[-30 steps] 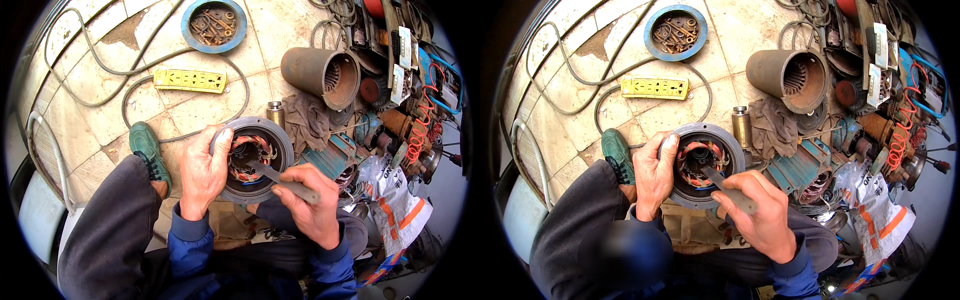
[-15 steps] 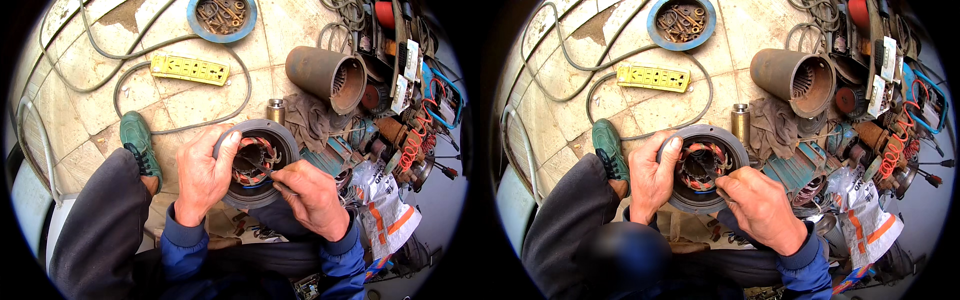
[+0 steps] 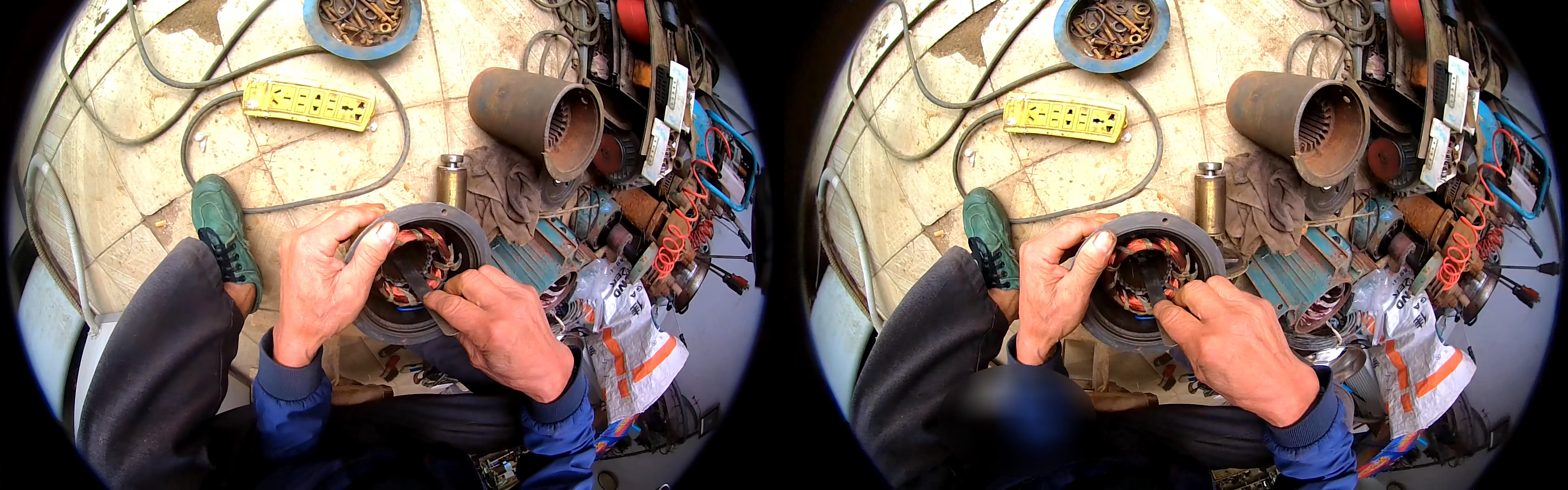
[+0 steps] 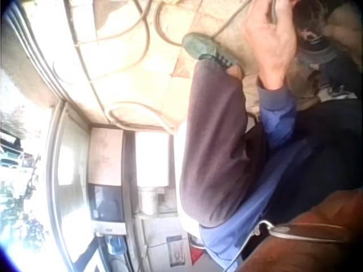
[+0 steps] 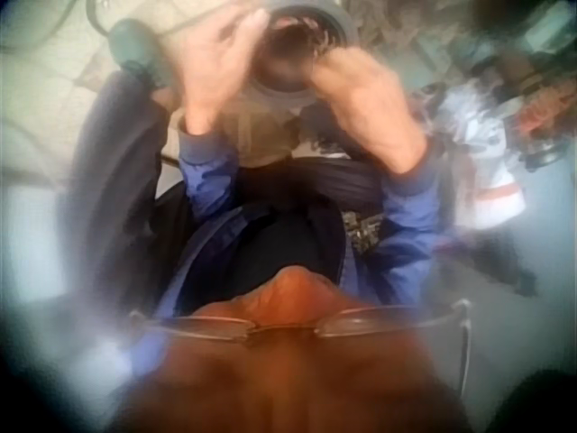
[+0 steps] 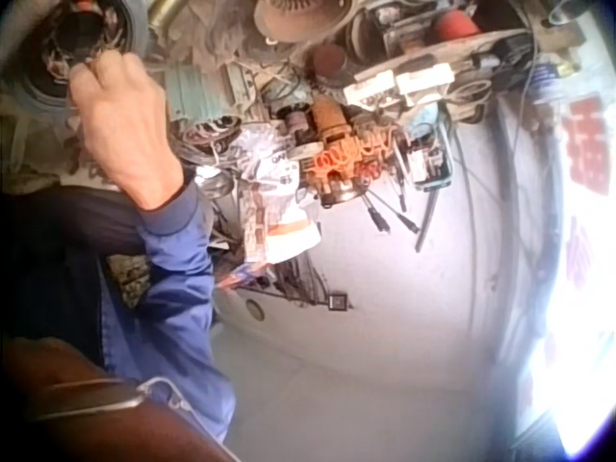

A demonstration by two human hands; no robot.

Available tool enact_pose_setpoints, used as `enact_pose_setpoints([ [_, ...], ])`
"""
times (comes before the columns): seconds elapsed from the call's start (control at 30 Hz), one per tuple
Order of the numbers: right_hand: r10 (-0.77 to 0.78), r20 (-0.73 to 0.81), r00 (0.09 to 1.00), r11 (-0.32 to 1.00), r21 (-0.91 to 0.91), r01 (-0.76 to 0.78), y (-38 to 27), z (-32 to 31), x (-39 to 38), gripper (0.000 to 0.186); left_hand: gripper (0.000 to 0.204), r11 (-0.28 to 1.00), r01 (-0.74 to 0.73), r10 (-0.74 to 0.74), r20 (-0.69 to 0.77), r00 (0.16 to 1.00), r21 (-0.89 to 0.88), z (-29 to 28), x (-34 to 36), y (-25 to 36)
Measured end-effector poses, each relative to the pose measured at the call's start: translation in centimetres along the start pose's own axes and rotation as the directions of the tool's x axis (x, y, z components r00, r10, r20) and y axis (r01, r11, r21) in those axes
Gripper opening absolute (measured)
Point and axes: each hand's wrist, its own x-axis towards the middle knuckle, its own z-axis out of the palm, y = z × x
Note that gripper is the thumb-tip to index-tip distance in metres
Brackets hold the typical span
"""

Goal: The person sits on the floor of a cluttered workshop and assembles an electric motor. They insert a cylindrical rotor into a stator housing, align the components, and secure them with a metal ring and a small screw. The person also briefly walks to a workbench to retrieve a small part before returning to the floor to continue the assembly.

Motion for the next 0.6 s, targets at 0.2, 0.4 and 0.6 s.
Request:
enact_pose_setpoints([
  [0.2,-0.023,0.022,0.999,0.995,-0.092,0.025,0.1,0.6,-0.1,0.029,0.021,1.000,0.018,-0.018,0.022,1.000,-0.014,-0.1,-0.4,-0.3],
  [0.4,-0.007,0.045,0.999,0.992,-0.126,0.012,0.0,1.0,0.0,0.029,0.021,1.000,-0.006,0.006,0.039,0.999,0.000,-0.1,-0.5,-0.2],
  [0.6,0.008,0.054,0.999,0.989,-0.148,0.000,-0.2,1.1,0.2,0.028,0.021,1.000,-0.016,0.016,0.043,0.999,0.016,-0.1,-0.4,0.0],
])
